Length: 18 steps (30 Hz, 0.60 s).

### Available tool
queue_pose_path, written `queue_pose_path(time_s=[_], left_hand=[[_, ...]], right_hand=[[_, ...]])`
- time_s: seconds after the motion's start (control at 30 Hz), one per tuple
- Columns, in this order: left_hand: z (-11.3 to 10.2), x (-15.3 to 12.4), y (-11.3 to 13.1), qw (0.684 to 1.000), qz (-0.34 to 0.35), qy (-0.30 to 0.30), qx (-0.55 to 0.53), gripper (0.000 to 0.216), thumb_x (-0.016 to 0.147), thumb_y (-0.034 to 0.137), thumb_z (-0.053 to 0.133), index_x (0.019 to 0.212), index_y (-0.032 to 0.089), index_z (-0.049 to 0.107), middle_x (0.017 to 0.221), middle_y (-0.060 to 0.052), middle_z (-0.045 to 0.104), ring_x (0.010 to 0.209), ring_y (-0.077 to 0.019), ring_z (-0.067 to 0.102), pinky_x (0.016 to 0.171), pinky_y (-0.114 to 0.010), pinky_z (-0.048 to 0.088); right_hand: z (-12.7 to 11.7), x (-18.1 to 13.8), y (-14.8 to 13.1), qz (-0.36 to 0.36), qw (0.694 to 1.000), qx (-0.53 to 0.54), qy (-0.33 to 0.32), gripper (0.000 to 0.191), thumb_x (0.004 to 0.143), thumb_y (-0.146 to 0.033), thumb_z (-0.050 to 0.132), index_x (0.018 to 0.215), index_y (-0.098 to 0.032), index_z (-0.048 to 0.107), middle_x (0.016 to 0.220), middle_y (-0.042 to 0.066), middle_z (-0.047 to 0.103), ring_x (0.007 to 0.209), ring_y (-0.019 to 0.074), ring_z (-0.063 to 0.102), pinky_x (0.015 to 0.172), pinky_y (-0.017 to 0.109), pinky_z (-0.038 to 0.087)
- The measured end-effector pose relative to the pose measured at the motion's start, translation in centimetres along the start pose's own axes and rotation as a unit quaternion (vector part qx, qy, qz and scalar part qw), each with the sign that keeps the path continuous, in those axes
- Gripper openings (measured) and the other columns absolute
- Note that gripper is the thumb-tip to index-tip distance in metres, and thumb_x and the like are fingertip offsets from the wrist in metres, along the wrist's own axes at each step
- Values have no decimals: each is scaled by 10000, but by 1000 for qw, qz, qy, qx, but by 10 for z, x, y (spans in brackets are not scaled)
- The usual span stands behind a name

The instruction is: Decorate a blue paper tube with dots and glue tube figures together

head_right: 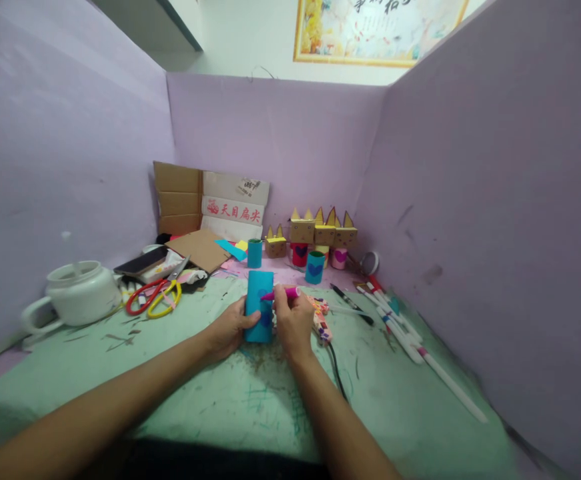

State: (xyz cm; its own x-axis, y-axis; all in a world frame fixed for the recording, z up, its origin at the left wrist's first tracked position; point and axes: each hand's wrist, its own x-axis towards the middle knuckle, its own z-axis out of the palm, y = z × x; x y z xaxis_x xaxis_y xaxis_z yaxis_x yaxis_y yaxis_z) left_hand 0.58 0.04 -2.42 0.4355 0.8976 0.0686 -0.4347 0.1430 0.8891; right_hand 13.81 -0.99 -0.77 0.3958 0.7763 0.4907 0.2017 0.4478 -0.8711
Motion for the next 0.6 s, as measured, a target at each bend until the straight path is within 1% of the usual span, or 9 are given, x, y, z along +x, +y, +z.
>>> queue_pose_path(time_s=[0.1,0.23,0.43,0.6], left_hand=[[0,0,0,1000,1,0,0,772,532,375,907,1182,149,558,1028,-110,650,877,-250,619,754,-379,510],[1,0,1,1000,3,-7,-5,750,541,363,905,1170,149,556,1002,-95,648,830,-229,622,752,-390,521],[2,0,1,1000,7,-12,-6,722,540,361,906,1139,159,557,965,-77,636,821,-214,609,728,-356,511],[2,0,2,1000,1,-5,0,766,525,378,909,1165,151,555,982,-91,639,840,-237,612,765,-404,518]], right_hand=[[-1,0,-1,0,1000,-7,-5,382,823,-495,577,637,-174,662,534,-2,591,557,171,551,582,300,423],[-1,-1,-3,-8,1000,5,10,376,829,-499,578,666,-171,665,546,-2,596,553,168,551,583,299,430],[0,-2,-7,-18,999,27,13,362,828,-503,590,732,-167,683,599,9,633,585,169,573,602,297,450],[-1,-1,-4,-26,1000,6,5,356,835,-487,586,693,-171,671,563,-3,609,569,169,562,596,301,438]])
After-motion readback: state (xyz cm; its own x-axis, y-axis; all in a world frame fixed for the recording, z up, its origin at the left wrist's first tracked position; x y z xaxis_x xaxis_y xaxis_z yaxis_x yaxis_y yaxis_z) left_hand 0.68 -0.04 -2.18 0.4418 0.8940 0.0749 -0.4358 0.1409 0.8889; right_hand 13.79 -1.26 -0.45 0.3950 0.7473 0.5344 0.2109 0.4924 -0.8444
